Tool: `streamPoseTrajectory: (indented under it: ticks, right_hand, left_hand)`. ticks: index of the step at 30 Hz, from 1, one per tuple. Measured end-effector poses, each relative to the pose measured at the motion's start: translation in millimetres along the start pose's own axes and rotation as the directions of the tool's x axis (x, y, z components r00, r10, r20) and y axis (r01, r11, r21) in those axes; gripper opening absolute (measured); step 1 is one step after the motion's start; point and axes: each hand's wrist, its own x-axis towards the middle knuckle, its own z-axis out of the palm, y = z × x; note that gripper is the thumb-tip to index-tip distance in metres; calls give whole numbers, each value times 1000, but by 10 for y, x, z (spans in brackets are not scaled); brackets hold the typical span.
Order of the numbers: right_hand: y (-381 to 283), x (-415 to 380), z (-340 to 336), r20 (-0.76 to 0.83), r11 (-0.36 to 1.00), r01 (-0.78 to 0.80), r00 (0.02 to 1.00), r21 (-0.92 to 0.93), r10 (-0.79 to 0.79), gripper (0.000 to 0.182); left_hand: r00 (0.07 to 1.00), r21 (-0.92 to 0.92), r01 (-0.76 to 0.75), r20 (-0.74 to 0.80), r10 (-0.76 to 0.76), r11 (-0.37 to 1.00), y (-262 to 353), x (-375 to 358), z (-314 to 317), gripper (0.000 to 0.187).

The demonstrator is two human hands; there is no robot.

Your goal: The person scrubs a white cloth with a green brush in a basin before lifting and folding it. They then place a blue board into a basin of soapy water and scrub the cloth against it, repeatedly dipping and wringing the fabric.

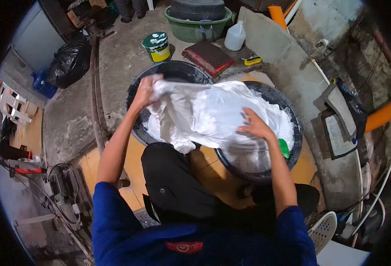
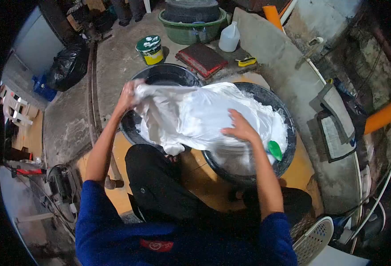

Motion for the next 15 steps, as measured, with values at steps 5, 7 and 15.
streamPoseTrajectory:
  ticks: [5, 7, 15]
  right_hand:
    - [-1265, 276, 612, -178, 794, 287, 881, -536, -439, 102]
    - [-1474, 262, 666, -367, 790, 46, 868, -611, -334, 67]
    - [-1231, 534, 619, -516, 885, 131, 771, -447, -374, 18]
  left_hand:
    - [968, -204, 37, -235, -85, 978, 918, 974, -407, 55]
    - [912, -303, -60, -404, -71, 951, 1161, 1186, -409, 48]
    - [859, -119, -150, -507, 70, 982, 809, 1371, 75, 44]
